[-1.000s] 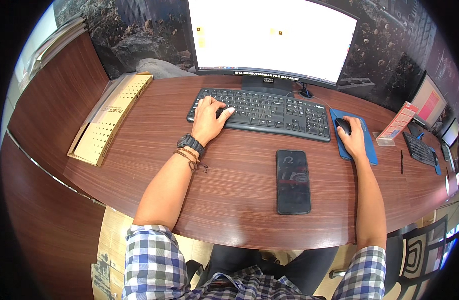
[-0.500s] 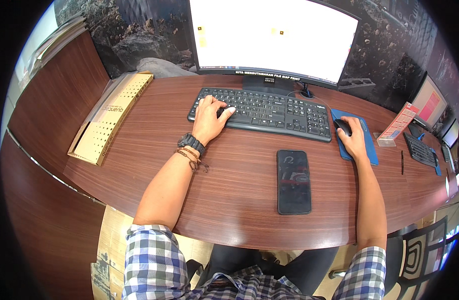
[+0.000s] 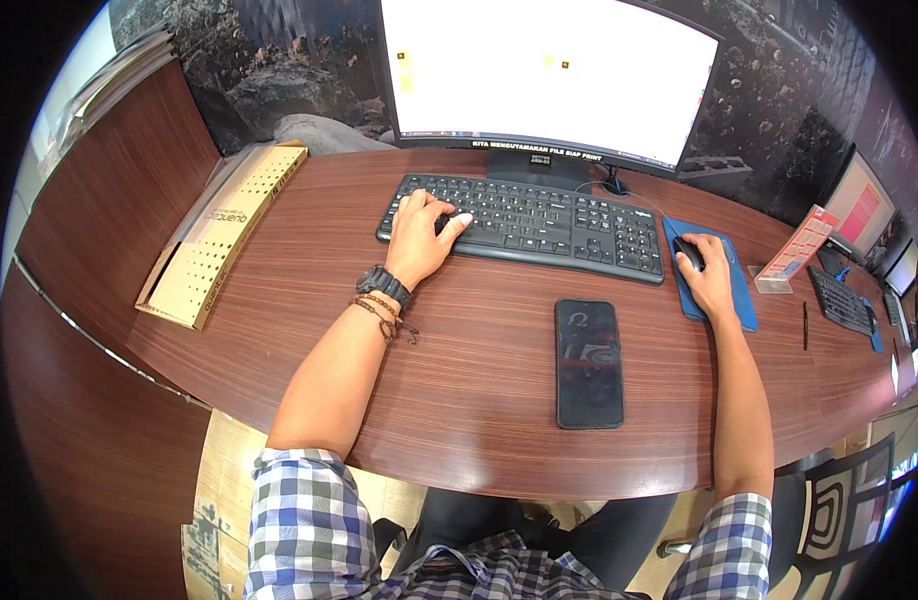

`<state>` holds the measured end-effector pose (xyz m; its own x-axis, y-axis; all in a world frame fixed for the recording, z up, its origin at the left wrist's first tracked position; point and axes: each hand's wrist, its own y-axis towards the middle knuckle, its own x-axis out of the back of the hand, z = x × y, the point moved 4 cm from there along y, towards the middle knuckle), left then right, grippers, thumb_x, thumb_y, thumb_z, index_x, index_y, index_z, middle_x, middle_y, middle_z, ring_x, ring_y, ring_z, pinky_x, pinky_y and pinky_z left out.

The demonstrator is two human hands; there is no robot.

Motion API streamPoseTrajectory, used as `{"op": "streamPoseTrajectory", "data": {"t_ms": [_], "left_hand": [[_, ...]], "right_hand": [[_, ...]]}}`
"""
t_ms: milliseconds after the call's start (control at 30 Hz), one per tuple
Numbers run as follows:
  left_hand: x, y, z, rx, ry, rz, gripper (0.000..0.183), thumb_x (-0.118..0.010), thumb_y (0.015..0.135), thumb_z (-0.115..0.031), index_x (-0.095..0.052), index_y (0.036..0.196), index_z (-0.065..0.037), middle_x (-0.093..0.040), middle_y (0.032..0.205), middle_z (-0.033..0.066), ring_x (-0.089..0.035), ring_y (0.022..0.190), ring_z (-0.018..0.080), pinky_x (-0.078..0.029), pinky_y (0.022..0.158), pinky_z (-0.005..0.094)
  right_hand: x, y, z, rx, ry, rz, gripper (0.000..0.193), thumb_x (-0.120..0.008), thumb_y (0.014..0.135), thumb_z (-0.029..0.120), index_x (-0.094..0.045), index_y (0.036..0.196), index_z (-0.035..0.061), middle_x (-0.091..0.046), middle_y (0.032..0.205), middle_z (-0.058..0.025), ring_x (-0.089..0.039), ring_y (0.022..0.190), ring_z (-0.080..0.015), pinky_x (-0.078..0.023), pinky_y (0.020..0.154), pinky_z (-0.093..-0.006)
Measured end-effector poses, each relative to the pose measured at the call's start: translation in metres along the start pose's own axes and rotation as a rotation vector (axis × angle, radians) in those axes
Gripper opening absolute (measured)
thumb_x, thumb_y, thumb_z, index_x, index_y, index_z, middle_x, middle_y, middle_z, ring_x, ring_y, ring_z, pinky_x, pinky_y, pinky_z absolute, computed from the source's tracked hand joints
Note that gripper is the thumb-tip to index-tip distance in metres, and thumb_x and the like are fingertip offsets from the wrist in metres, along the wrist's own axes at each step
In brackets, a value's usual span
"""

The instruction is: Operating a digital printing workflow by selecting files on a computer and navigating a print management interface.

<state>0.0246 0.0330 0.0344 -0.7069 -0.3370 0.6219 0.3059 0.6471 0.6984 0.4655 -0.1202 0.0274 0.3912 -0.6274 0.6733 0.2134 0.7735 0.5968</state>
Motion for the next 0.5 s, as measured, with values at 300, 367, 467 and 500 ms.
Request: {"op": "streamPoseTrajectory", "data": {"t_ms": [300,367,467,500], "left_hand": [[0.0016,0.0002,-0.0029,0.007,0.005,0.006,0.032,-0.076,0.089,-0.032,-0.075,0.097,-0.002,-0.059,0.093,0.0099,-0.056,0.094,0.0289,-0.045,0.087,0.0401],[0.0013,0.0002,-0.0025,0.011,0.007,0.009,0.032,-0.076,0.089,-0.033,-0.075,0.098,-0.002,-0.059,0.093,0.0098,-0.056,0.094,0.0288,-0.045,0.087,0.04],[0.0011,0.0002,-0.0014,0.019,0.01,0.015,0.032,-0.076,0.089,-0.033,-0.075,0.098,-0.002,-0.059,0.094,0.0096,-0.055,0.095,0.0287,-0.045,0.087,0.0399],[0.0012,0.0,-0.0009,0.022,0.01,0.017,0.032,-0.076,0.089,-0.033,-0.074,0.098,-0.002,-0.059,0.094,0.0095,-0.055,0.095,0.0286,-0.045,0.087,0.0399]], "right_hand": [[0.0013,-0.0005,0.0007,0.007,-0.004,0.014,0.035,-0.071,0.085,0.017,-0.068,0.117,0.0037,-0.061,0.12,-0.0174,-0.06,0.114,-0.0357,-0.047,0.1,-0.0413],[0.0012,-0.0002,0.0009,0.013,-0.001,0.018,0.035,-0.071,0.085,0.017,-0.068,0.117,0.0037,-0.061,0.121,-0.0174,-0.06,0.115,-0.0358,-0.047,0.1,-0.0413],[0.0007,0.0,0.0029,0.014,0.007,0.025,0.036,-0.071,0.085,0.017,-0.068,0.118,0.004,-0.06,0.122,-0.0171,-0.06,0.115,-0.0357,-0.047,0.101,-0.0414],[0.0004,0.0,0.0036,0.003,0.011,0.026,0.036,-0.071,0.085,0.017,-0.068,0.118,0.0042,-0.06,0.122,-0.0169,-0.06,0.115,-0.0356,-0.047,0.101,-0.0415]]}}
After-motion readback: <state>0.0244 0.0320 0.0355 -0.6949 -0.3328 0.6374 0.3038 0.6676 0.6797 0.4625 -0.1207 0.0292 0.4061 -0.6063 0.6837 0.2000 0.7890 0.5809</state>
